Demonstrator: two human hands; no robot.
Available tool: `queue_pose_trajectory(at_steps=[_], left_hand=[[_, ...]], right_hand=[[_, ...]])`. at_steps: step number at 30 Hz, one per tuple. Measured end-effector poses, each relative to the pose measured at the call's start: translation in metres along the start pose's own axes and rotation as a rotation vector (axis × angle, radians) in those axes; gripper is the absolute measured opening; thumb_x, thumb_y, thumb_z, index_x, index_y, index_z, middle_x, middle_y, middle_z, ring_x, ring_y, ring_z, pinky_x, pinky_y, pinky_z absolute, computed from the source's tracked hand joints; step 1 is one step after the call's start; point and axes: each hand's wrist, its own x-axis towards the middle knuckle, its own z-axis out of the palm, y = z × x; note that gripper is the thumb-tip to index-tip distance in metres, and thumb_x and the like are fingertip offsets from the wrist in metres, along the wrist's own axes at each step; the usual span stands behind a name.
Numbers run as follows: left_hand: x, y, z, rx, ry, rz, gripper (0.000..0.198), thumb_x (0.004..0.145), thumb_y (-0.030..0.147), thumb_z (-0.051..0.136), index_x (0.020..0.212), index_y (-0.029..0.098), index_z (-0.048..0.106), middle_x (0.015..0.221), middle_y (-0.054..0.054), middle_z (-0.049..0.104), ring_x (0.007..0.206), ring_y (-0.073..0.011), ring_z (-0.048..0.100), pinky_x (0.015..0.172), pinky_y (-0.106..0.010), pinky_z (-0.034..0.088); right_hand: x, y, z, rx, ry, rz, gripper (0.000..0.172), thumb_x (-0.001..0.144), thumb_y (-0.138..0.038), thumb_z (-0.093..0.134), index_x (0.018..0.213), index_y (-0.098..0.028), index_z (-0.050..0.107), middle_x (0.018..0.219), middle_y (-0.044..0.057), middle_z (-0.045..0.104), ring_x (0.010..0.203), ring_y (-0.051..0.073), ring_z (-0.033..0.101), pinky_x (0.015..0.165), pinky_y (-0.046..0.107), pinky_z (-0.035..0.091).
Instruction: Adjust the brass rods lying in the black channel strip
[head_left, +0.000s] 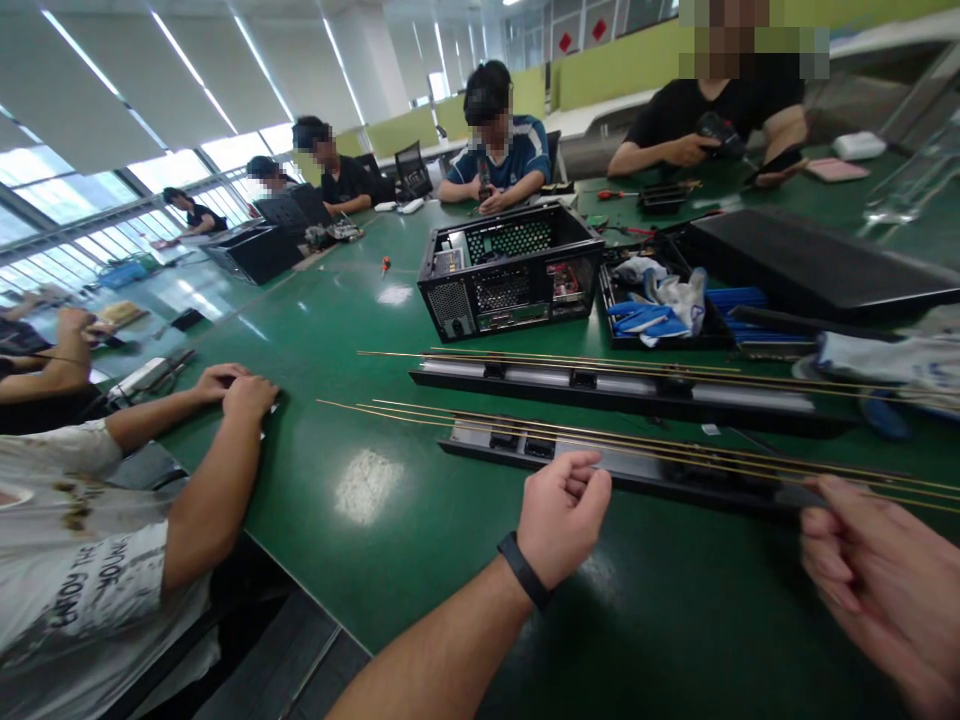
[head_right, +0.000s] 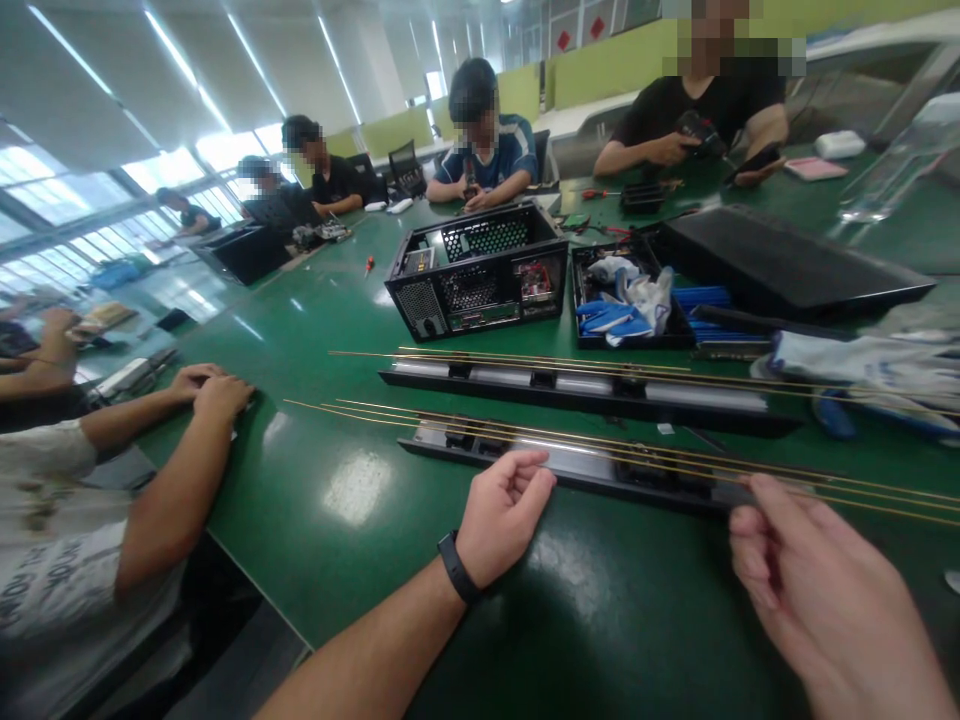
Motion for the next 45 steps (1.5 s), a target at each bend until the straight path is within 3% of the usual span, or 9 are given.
queue_pose_trajectory(at_steps=[4, 9, 13, 18, 45], left_hand=[[0.0000, 0.0001, -0.0018, 0.027, 0.006, 0.006, 0.035, 0.089, 0.039, 0.071, 0.113, 0.012, 0.071, 0.081, -0.003, 0.068, 0.065, -0.0094, 0.055, 0.062, -0.021, 0.047], [-0.0002, 0.0013, -0.0042, 0.029, 0.011, -0.001, 0.037, 0.088, 0.042, 0.072, 0.112, 0.013, 0.072, 0.084, -0.006, 0.072, 0.069, -0.0115, 0.060, 0.065, -0.022, 0.050], [0.0001, 0.0002, -0.0069, 0.042, -0.002, 0.004, 0.039, 0.089, 0.043, 0.072, 0.114, 0.013, 0.072, 0.087, -0.007, 0.074, 0.071, -0.0122, 0.063, 0.067, -0.023, 0.051], [0.0019, -0.0033, -0.0087, 0.052, -0.010, 0.005, 0.041, 0.089, 0.046, 0.072, 0.114, 0.014, 0.071, 0.090, -0.008, 0.075, 0.069, -0.0118, 0.062, 0.065, -0.023, 0.051], [0.0028, -0.0038, -0.0097, 0.043, -0.039, 0.025, 0.041, 0.087, 0.044, 0.073, 0.114, 0.014, 0.071, 0.085, -0.004, 0.071, 0.065, -0.0092, 0.056, 0.062, -0.020, 0.047]], right_hand=[[-0.0051, -0.0003, 0.0031, 0.031, -0.054, 0.010, 0.039, 0.065, -0.038, 0.089, 0.086, -0.019, 0.062, 0.064, -0.001, 0.058, 0.037, 0.008, 0.039, 0.026, 0.017, 0.027], [-0.0072, 0.0007, 0.0035, 0.089, 0.011, -0.076, 0.046, 0.064, -0.047, 0.090, 0.089, -0.019, 0.062, 0.062, -0.003, 0.058, 0.036, 0.008, 0.039, 0.026, 0.017, 0.022], [-0.0074, 0.0038, 0.0019, 0.066, -0.063, -0.109, 0.053, 0.059, -0.050, 0.093, 0.088, -0.018, 0.061, 0.062, -0.003, 0.060, 0.036, 0.007, 0.040, 0.026, 0.017, 0.022], [-0.0067, 0.0073, 0.0011, 0.084, -0.073, -0.103, 0.050, 0.067, -0.053, 0.088, 0.093, -0.019, 0.062, 0.062, -0.002, 0.061, 0.036, 0.008, 0.042, 0.026, 0.017, 0.023], [-0.0058, 0.0057, -0.0021, 0.098, -0.066, -0.127, 0.046, 0.070, -0.050, 0.085, 0.093, -0.019, 0.061, 0.062, -0.001, 0.062, 0.036, 0.009, 0.043, 0.027, 0.017, 0.021]])
